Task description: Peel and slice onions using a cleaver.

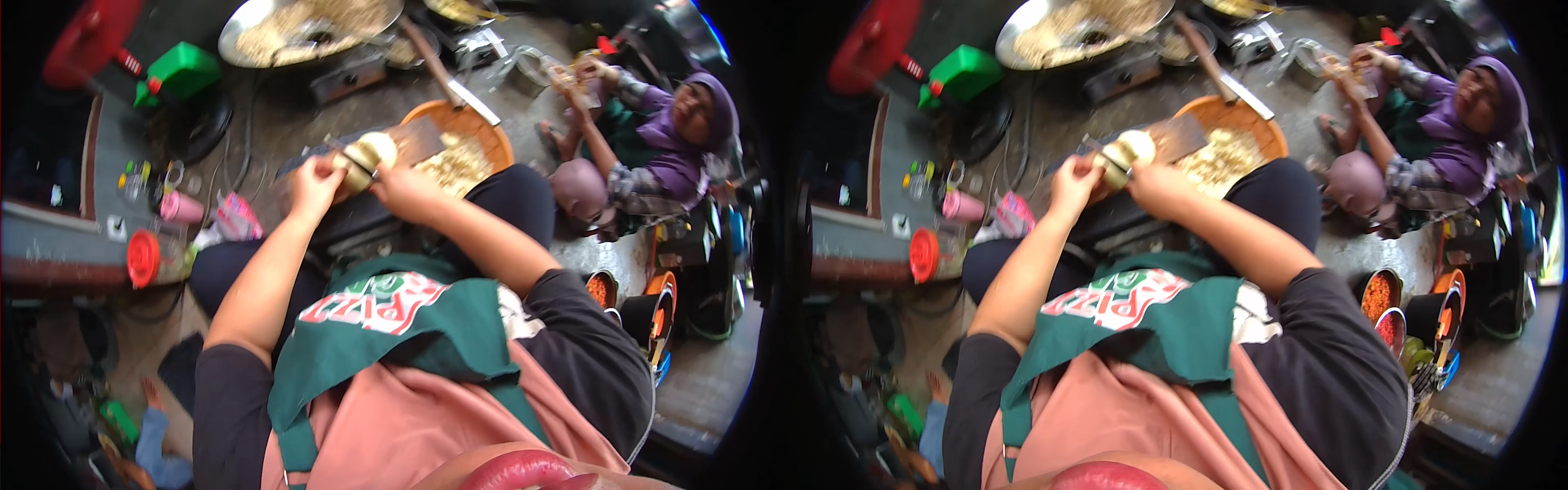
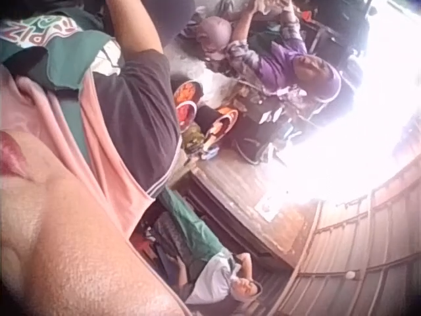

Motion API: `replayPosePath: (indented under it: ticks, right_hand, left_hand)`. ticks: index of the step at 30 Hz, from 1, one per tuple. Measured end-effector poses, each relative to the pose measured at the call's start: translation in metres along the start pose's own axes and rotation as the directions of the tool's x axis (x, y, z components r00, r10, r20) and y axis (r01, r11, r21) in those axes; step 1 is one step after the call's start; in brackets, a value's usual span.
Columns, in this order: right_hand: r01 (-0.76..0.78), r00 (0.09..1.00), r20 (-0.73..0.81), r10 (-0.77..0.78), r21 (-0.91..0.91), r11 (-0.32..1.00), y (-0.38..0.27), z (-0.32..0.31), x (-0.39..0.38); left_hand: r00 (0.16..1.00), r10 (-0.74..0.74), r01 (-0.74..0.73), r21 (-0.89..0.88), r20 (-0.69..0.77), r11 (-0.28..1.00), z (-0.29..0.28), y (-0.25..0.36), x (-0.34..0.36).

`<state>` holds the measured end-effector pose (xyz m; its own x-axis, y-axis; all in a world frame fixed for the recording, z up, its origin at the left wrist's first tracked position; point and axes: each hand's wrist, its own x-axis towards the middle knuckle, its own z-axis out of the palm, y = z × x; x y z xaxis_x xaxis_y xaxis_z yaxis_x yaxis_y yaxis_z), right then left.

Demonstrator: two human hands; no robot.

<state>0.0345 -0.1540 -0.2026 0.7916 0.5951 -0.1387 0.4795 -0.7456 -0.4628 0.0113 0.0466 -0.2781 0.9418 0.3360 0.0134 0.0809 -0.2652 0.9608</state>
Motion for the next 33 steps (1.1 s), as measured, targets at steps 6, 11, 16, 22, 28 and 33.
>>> replayPosePath:
  ticks: [6, 11, 16, 22, 28, 33]
  right_hand:
    - [0.108, 0.99, -0.106, -0.095, 0.124, 0.986, 0.019, -0.043, -0.021]
    - [-0.005, 0.986, -0.142, 0.081, 0.47, 0.882, 0.044, -0.044, -0.03]
    - [0.045, 0.961, -0.252, 0.113, 0.548, 0.835, 0.057, -0.025, -0.008]
    - [0.062, 0.953, -0.275, 0.124, 0.583, 0.81, 0.062, -0.023, -0.009]
    - [0.019, 0.957, -0.238, 0.165, 0.618, 0.786, 0.068, -0.029, -0.008]
    - [0.031, 0.948, -0.264, 0.178, 0.635, 0.772, 0.07, -0.026, -0.008]
  left_hand:
    - [0.999, 0.003, -0.008, 0.143, 0.032, 0.99, -0.017, -0.014, 0.003]
    - [0.882, 0.454, -0.433, 0.593, 0.125, 0.679, 0.008, 0.062, -0.008]
    - [0.849, 0.387, -0.522, 0.686, 0.361, 0.507, 0.041, 0.105, 0.0]
    - [0.891, 0.014, -0.424, 0.82, 0.454, 0.385, 0.066, 0.114, 0.02]
    - [0.882, -0.137, -0.361, 0.833, 0.451, 0.419, 0.075, 0.12, 0.034]
    - [0.895, -0.074, -0.325, 0.756, 0.441, 0.567, 0.07, 0.126, 0.041]
